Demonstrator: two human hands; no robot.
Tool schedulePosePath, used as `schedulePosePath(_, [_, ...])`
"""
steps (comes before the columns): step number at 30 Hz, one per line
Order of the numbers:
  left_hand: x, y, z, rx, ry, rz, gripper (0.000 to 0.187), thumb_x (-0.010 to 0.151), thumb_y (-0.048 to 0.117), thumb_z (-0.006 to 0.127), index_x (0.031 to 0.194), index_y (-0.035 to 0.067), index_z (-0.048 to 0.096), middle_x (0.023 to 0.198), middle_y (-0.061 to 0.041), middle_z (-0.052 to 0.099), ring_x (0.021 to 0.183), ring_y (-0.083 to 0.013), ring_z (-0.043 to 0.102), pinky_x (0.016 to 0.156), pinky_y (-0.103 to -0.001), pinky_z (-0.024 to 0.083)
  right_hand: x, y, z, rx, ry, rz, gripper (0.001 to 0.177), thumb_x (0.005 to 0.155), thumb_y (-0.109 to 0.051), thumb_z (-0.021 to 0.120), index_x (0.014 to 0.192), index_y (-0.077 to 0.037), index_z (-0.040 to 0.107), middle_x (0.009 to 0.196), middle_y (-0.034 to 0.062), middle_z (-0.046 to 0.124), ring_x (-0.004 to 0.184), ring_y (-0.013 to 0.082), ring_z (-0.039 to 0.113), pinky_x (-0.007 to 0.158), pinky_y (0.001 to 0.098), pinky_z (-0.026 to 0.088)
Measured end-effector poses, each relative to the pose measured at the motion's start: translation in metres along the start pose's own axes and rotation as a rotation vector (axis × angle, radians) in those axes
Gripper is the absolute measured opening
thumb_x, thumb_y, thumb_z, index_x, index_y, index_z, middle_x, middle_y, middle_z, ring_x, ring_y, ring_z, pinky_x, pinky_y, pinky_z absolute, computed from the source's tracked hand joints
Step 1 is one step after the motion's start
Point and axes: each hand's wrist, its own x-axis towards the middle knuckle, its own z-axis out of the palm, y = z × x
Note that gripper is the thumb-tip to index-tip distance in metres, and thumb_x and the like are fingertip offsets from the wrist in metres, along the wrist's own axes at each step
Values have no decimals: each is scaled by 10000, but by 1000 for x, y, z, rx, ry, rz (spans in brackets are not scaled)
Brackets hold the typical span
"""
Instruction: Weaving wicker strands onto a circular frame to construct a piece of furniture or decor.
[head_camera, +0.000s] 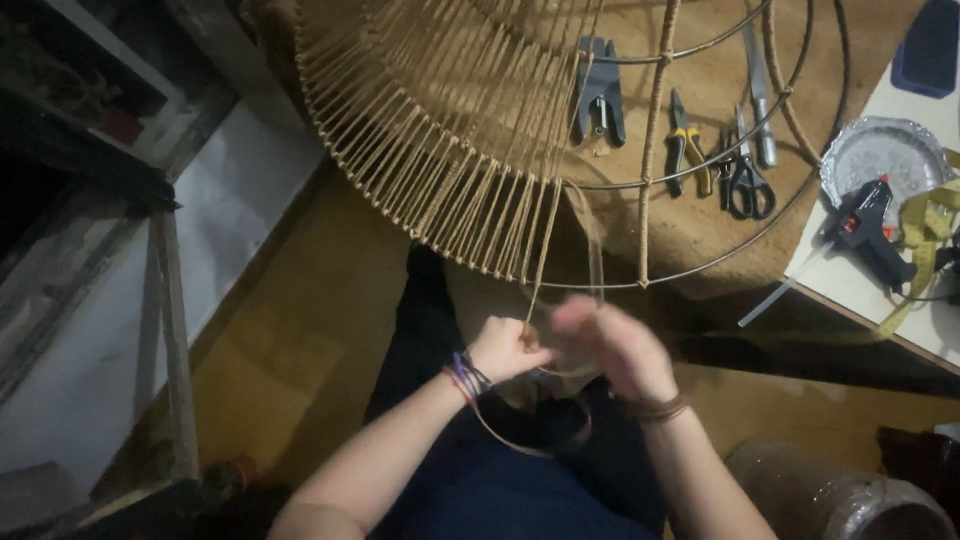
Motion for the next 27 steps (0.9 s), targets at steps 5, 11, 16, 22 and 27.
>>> schedulePosePath(5, [-2, -14, 5, 224, 282, 205, 96, 925, 342, 733, 954, 261, 775, 869, 37, 787, 839, -204, 764, 709, -312, 599, -20, 13, -25, -199, 98, -86, 249, 938, -196, 644, 1049, -44, 807, 941, 110, 788, 784, 233, 738, 650, 354, 600])
schedulePosePath(11, [2, -27, 32, -536, 48, 46, 560, 1072, 340, 524, 560, 130, 606, 357, 43, 408, 325, -53, 403, 309, -156, 286, -15, 119, -19, -1103, -257, 297, 252, 900, -294, 661, 1010, -86, 750, 880, 171, 767, 857, 372, 759, 749, 495, 619])
schedulePosePath(16, [-2, -25, 19, 46, 291, 137, 251, 805, 399, 823, 856, 213, 663, 440, 45, 528, 444, -161, 580, 480, -265, 456, 5, 3, -17, 543, 112, -78, 473, 1083, -280, 327, 1400, 16, 516, 879, 133, 551, 742, 232, 521, 651, 358, 365])
schedulePosePath(22, [-27, -21, 13, 161, 588, 409, 66, 998, 266, 609, 1061, 258, 626, 772, -8, 726, 753, -262, 742, 627, -345, 572, -26, 137, -45, -968, -137, 273, 176, 910, -264, 691, 920, -133, 808, 878, 83, 797, 848, 253, 783, 727, 386, 622])
schedulePosePath(27, [-28, 31, -16, 473, 730, 805, 86, 956, 238, 683, 901, 172, 668, 1166, -3, 562, 1116, -270, 615, 959, -389, 499, -4, 86, -37, -1007, -110, 373, 418, 867, -171, 670, 1276, -90, 690, 1177, 216, 745, 1142, 409, 690, 998, 510, 564])
